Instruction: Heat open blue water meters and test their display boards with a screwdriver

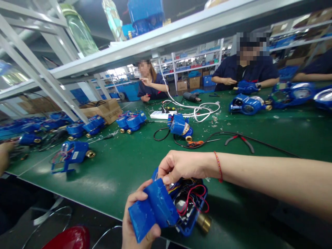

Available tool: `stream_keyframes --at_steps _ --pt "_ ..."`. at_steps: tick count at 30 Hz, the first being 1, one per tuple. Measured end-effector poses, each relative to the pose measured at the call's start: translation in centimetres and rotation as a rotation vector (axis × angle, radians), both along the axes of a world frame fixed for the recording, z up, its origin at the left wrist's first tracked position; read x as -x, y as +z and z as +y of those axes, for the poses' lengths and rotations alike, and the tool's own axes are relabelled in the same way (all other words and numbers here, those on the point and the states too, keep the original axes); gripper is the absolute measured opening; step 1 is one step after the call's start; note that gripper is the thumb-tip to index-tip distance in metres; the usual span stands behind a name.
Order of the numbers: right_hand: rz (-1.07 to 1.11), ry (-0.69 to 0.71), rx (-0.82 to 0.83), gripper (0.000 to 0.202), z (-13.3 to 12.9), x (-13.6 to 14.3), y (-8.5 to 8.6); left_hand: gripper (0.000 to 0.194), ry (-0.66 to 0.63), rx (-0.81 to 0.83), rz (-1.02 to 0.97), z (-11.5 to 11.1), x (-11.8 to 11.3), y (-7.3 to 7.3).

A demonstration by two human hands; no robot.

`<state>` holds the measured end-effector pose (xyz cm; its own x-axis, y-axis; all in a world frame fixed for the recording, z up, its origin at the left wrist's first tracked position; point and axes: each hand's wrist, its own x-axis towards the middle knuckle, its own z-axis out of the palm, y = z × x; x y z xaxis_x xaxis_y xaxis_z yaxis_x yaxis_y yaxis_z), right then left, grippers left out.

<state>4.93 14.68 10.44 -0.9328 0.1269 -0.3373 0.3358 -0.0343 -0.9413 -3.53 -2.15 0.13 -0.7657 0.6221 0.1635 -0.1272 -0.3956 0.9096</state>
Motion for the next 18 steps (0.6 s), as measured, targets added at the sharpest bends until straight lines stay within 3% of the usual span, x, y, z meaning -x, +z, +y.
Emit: stream_keyframes --at_steps 7,18 --pt "0.03 0.062 -0.055 0.017 0.4 0.1 -0.7 0.066 0.004 -0.016 -0.007 -0.1 -0.7 0.3" --pt "0.113 0.168 -0.385 0.014 1.6 -0.1 0.5 0.067 0.008 0.018 -0.102 -0.3 -1.0 1.3"
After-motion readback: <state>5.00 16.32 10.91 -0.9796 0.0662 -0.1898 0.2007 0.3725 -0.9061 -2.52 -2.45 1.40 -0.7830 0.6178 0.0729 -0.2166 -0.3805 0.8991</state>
